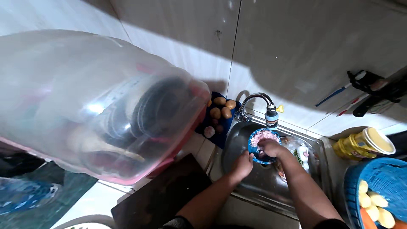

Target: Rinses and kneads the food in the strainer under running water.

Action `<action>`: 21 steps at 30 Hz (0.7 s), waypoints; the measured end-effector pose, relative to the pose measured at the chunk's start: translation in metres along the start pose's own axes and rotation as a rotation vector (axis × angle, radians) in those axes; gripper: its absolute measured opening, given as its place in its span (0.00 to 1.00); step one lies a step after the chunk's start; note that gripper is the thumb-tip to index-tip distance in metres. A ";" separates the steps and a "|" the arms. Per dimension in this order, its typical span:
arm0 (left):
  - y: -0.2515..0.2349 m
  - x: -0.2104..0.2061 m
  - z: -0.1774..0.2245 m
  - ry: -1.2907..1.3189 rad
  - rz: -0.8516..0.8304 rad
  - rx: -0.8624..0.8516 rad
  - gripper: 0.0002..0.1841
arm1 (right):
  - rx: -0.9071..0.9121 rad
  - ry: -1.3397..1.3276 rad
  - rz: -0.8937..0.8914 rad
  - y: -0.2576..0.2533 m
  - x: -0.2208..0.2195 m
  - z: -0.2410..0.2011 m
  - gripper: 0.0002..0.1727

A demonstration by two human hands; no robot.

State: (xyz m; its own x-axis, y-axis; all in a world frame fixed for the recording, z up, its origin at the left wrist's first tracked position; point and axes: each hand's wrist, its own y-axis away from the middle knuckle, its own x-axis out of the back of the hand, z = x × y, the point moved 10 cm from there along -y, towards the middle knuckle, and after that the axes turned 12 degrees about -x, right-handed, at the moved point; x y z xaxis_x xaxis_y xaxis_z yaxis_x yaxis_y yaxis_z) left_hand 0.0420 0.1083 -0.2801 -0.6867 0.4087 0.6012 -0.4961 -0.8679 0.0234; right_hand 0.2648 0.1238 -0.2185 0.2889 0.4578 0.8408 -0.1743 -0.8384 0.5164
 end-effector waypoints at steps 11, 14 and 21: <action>-0.009 0.002 -0.017 0.057 0.070 0.094 0.30 | -0.247 -0.738 0.015 0.000 0.084 -0.046 0.25; -0.011 -0.004 -0.023 0.042 0.059 0.118 0.30 | -0.179 -0.888 0.108 -0.022 0.084 -0.071 0.28; -0.007 -0.006 -0.024 0.010 0.070 0.080 0.30 | -0.198 -0.924 0.273 -0.042 0.101 -0.086 0.29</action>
State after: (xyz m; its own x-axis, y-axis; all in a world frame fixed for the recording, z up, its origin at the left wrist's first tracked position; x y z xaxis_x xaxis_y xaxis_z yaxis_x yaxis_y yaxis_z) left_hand 0.0369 0.1181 -0.3032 -0.7240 0.3486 0.5952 -0.4029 -0.9141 0.0453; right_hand 0.2200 0.2305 -0.1413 0.8232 -0.2267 0.5205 -0.4747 -0.7778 0.4119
